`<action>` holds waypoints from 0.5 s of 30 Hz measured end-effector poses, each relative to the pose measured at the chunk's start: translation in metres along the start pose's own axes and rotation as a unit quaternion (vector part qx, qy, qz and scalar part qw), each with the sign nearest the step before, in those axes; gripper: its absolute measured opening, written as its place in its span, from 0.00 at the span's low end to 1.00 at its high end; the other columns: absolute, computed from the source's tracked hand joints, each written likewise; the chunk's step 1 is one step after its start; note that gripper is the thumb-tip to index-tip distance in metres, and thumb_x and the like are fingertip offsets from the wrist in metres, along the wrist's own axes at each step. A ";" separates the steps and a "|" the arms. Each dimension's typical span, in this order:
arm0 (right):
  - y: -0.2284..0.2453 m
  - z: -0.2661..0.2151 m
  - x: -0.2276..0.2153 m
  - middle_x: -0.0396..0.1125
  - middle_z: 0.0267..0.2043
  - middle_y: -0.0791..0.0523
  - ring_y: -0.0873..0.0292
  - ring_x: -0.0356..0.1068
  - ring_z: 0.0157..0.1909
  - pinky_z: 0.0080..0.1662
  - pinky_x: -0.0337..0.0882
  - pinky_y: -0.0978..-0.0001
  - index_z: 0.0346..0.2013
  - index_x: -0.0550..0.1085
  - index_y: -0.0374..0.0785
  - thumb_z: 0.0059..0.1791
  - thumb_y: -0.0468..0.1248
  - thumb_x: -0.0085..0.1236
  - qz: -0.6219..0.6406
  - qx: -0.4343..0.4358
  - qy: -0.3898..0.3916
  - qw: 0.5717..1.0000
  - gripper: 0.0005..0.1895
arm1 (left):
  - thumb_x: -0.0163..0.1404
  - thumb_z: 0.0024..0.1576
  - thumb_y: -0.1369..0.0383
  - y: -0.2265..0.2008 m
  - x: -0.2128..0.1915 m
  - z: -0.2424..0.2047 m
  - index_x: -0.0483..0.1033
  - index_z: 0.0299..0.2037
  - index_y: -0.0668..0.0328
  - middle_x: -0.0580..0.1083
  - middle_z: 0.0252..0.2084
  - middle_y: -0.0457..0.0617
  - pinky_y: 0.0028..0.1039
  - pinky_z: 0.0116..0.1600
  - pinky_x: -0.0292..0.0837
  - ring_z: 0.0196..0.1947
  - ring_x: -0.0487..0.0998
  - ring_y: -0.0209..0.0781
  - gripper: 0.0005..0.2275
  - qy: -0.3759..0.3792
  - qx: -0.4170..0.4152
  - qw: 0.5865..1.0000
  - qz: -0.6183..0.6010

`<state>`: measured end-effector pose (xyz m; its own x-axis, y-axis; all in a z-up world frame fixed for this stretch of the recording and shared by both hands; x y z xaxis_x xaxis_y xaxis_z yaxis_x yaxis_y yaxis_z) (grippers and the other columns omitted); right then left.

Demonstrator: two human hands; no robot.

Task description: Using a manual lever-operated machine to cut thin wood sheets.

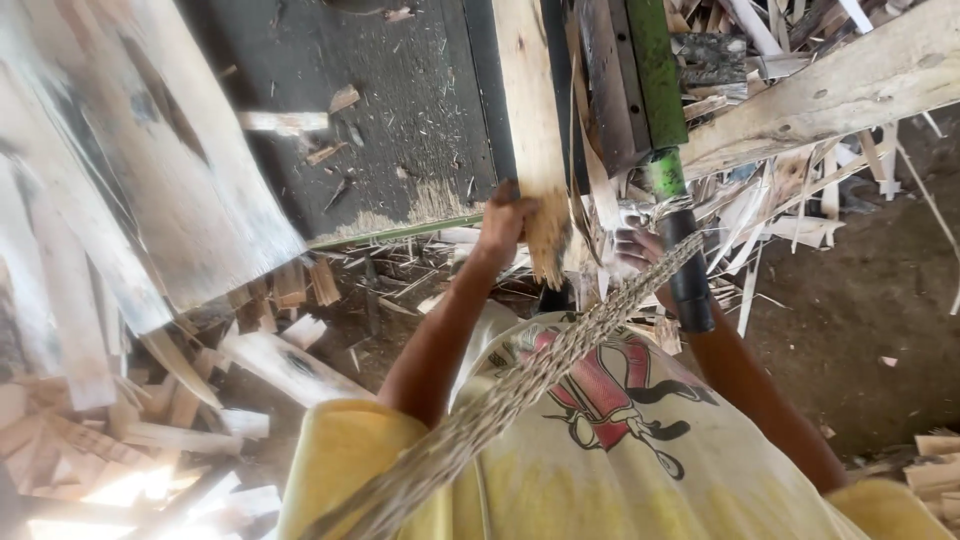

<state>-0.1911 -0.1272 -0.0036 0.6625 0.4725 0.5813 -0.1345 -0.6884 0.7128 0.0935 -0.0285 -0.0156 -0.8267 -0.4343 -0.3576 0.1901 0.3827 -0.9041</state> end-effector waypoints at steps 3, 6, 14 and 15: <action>-0.019 0.044 0.014 0.71 0.57 0.52 0.57 0.69 0.47 0.49 0.72 0.63 0.61 0.67 0.38 0.51 0.51 0.60 -0.127 0.084 -0.062 0.986 0.30 | 0.54 0.58 0.73 -0.020 -0.002 -0.015 0.72 0.51 0.59 0.76 0.47 0.64 0.30 0.37 0.86 0.44 0.81 0.51 0.12 0.050 -0.053 0.989 -0.132; -0.019 0.084 0.026 0.73 0.50 0.53 0.57 0.64 0.34 0.36 0.67 0.61 0.54 0.72 0.40 0.52 0.51 0.60 -0.175 0.126 -0.050 0.975 0.23 | 0.56 0.61 0.70 -0.014 0.007 0.001 0.68 0.57 0.74 0.77 0.44 0.66 0.38 0.41 0.85 0.44 0.81 0.57 0.18 0.086 -0.272 0.894 -0.346; -0.104 0.097 -0.069 0.68 0.34 0.51 0.55 0.73 0.36 0.40 0.77 0.57 0.38 0.69 0.39 0.54 0.48 0.65 -0.070 -0.005 -0.005 0.998 0.17 | 0.62 0.51 0.73 -0.024 -0.013 0.025 0.80 0.52 0.62 0.80 0.49 0.58 0.42 0.49 0.85 0.43 0.84 0.50 0.17 -0.014 -0.228 0.864 -0.448; -0.102 0.079 -0.070 0.70 0.36 0.51 0.55 0.73 0.38 0.42 0.77 0.58 0.42 0.70 0.37 0.53 0.49 0.65 -0.195 -0.034 -0.081 0.977 0.19 | 0.62 0.53 0.72 -0.030 -0.021 0.020 0.80 0.50 0.63 0.81 0.46 0.59 0.43 0.49 0.85 0.42 0.84 0.52 0.15 -0.015 -0.224 0.875 -0.429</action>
<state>-0.1656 -0.1336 -0.1474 0.7799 0.5948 0.1946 0.1067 -0.4327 0.8952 0.1158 -0.0475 0.0145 -0.5472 -0.7374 0.3961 -0.7264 0.1832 -0.6624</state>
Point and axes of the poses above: each hand's wrist, its own z-axis towards the middle knuckle, its own x-axis out of the palm, y = z × x, the point moved 3 cm from there along z, towards the middle knuckle
